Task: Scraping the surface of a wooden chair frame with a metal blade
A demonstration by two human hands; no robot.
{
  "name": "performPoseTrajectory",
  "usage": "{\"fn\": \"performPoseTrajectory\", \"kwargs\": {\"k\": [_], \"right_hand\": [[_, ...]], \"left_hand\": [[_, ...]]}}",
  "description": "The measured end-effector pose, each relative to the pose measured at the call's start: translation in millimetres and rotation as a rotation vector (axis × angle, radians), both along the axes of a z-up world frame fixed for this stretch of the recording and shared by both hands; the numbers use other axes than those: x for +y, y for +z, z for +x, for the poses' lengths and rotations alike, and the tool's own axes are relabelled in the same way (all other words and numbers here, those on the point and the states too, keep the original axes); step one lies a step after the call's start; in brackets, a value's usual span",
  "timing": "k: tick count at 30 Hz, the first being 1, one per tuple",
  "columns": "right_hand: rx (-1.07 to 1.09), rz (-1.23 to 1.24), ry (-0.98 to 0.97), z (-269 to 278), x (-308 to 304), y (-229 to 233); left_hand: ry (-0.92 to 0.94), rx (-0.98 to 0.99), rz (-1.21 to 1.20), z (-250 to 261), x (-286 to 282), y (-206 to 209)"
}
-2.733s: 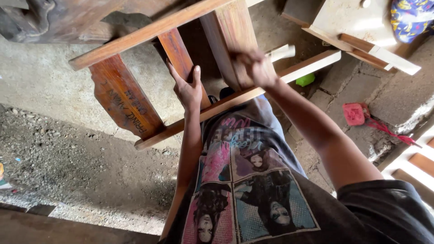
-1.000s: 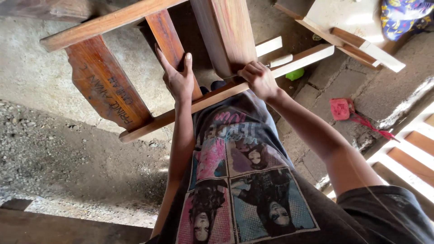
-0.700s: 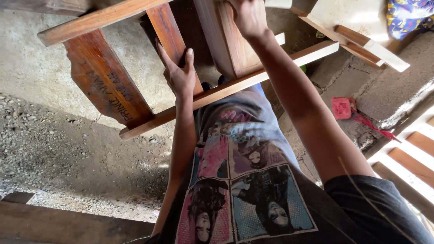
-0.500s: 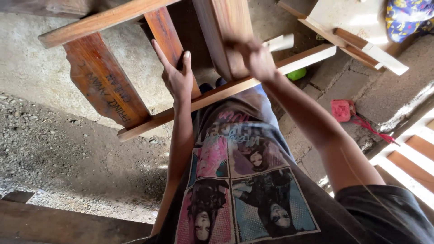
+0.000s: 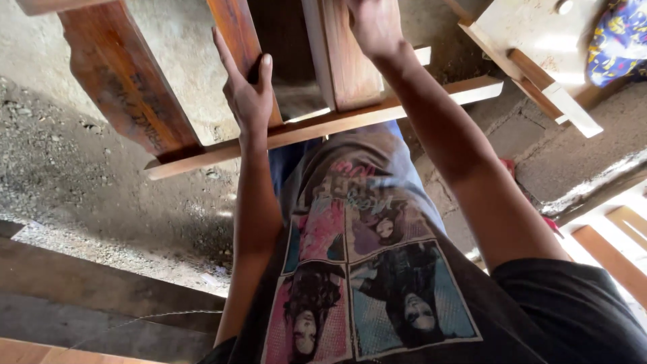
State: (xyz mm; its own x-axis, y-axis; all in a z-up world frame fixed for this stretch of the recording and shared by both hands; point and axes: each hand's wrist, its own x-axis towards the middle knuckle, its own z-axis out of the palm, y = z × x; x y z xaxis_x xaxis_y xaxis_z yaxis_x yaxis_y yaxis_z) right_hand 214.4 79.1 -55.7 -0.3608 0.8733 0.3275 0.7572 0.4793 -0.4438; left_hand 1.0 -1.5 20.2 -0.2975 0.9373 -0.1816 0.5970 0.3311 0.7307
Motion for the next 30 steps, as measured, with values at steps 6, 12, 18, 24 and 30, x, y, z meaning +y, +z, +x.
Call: {"fn": "performPoseTrajectory", "kwargs": {"k": [6,12,18,24,30], "right_hand": [[-0.031,-0.184,0.201,20,-112,20],[0.064,-0.072,0.127,-4,-14,39],[-0.068,0.096,-0.017,-8,19,20],[-0.158,-0.182,0.059,20,-101,28],[-0.084,-0.027,0.049,24,-33,-1]], "left_hand": [[-0.010,0.027,-0.048,-2,6,5],[0.000,0.050,-0.059,-5,4,-3],[0.046,0.025,-0.071,-6,3,-3],[0.067,0.009,-0.072,-5,10,21],[0.053,0.003,-0.076,-6,12,14]]}}
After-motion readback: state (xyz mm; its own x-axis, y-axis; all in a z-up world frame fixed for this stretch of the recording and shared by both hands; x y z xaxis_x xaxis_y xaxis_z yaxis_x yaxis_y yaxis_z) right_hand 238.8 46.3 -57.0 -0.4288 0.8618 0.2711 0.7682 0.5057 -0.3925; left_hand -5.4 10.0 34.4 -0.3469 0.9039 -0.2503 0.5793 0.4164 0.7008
